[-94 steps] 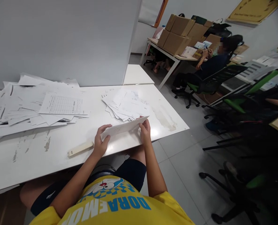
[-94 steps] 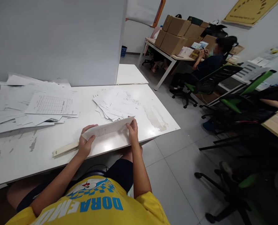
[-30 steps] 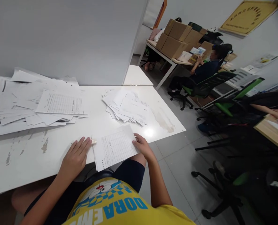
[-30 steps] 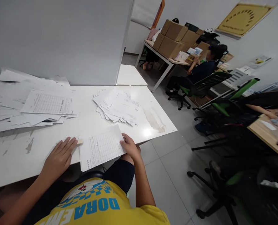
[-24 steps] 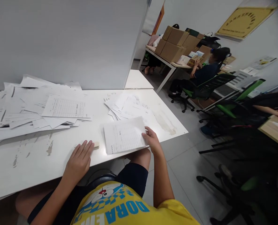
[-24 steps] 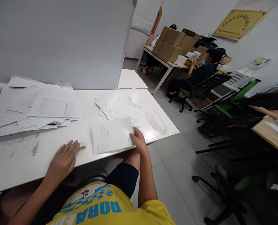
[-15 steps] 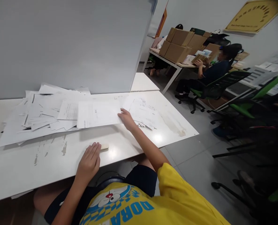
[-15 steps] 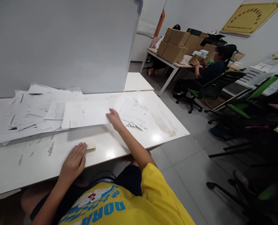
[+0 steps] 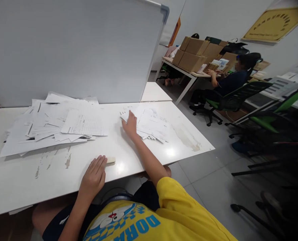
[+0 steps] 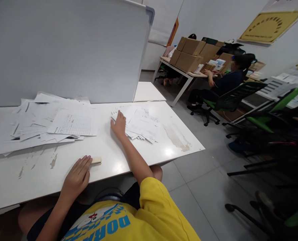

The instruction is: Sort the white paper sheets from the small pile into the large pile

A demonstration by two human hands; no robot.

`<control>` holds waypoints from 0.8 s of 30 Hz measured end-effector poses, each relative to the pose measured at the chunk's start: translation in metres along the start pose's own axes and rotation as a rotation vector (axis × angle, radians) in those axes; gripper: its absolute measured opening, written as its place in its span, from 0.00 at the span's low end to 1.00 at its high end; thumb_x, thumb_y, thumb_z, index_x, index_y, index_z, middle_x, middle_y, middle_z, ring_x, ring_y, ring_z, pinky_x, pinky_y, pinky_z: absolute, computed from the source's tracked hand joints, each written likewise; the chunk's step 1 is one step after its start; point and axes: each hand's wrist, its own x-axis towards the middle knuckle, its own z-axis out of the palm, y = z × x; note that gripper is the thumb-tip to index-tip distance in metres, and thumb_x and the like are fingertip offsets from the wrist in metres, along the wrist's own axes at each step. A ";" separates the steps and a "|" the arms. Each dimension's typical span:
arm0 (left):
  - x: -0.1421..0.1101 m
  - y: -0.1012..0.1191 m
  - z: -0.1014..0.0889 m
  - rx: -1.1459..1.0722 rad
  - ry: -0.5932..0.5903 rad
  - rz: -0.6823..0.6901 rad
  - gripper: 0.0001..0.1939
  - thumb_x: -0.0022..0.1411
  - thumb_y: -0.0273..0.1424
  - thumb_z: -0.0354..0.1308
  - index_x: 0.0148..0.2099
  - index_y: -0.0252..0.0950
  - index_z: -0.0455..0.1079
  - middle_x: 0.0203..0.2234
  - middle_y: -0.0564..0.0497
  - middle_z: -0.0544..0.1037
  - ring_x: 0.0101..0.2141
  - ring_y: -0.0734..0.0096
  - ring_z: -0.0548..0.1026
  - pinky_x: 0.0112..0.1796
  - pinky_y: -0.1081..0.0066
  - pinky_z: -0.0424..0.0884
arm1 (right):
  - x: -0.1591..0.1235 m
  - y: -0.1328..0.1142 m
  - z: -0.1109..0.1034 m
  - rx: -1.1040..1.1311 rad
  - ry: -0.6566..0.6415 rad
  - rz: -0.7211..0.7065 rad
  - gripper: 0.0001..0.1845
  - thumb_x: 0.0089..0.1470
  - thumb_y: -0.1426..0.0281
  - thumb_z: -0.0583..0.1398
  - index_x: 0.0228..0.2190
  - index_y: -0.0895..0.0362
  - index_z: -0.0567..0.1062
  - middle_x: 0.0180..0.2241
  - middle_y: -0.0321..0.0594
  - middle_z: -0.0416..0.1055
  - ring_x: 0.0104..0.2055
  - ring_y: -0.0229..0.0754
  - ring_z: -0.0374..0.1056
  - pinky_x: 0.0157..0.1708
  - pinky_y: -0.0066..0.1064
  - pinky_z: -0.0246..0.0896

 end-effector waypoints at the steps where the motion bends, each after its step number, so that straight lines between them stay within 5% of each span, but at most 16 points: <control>1: 0.001 0.000 0.000 0.006 -0.007 0.005 0.37 0.62 0.20 0.50 0.72 0.36 0.47 0.55 0.41 0.75 0.58 0.56 0.71 0.59 0.54 0.67 | -0.002 0.018 -0.015 -0.053 0.015 0.030 0.37 0.59 0.65 0.52 0.66 0.64 0.50 0.67 0.56 0.51 0.67 0.57 0.46 0.65 0.48 0.44; 5: 0.003 0.000 -0.001 0.041 -0.020 0.017 0.37 0.62 0.20 0.50 0.71 0.34 0.48 0.56 0.40 0.74 0.58 0.55 0.71 0.59 0.53 0.67 | -0.020 0.084 -0.065 -0.238 -0.094 0.069 0.37 0.57 0.61 0.57 0.64 0.62 0.58 0.68 0.53 0.52 0.69 0.57 0.44 0.67 0.48 0.37; 9: 0.005 -0.001 -0.001 0.054 -0.023 0.019 0.36 0.63 0.22 0.49 0.71 0.35 0.48 0.56 0.39 0.74 0.58 0.55 0.71 0.58 0.53 0.68 | -0.047 0.121 -0.091 -0.289 -0.115 0.112 0.37 0.59 0.56 0.57 0.63 0.62 0.60 0.69 0.52 0.50 0.70 0.56 0.45 0.67 0.47 0.39; 14: 0.005 -0.002 0.000 0.023 -0.026 0.014 0.36 0.63 0.23 0.49 0.72 0.37 0.46 0.58 0.40 0.73 0.59 0.54 0.70 0.59 0.52 0.67 | -0.063 0.125 -0.096 -0.312 0.002 0.141 0.31 0.63 0.59 0.53 0.62 0.62 0.62 0.68 0.54 0.53 0.69 0.56 0.48 0.65 0.47 0.41; 18: 0.005 -0.002 0.002 0.009 -0.025 0.005 0.37 0.63 0.23 0.50 0.72 0.37 0.46 0.58 0.39 0.72 0.60 0.53 0.69 0.60 0.51 0.66 | -0.064 0.120 -0.096 -0.312 -0.050 0.121 0.45 0.55 0.48 0.59 0.65 0.61 0.57 0.71 0.54 0.42 0.71 0.60 0.42 0.66 0.47 0.39; 24: 0.007 0.000 0.001 0.040 -0.031 0.029 0.37 0.62 0.22 0.51 0.72 0.34 0.47 0.57 0.37 0.73 0.60 0.52 0.69 0.59 0.52 0.66 | -0.063 0.124 -0.106 -0.324 0.054 0.388 0.45 0.57 0.47 0.57 0.63 0.67 0.59 0.67 0.63 0.51 0.67 0.66 0.48 0.62 0.51 0.45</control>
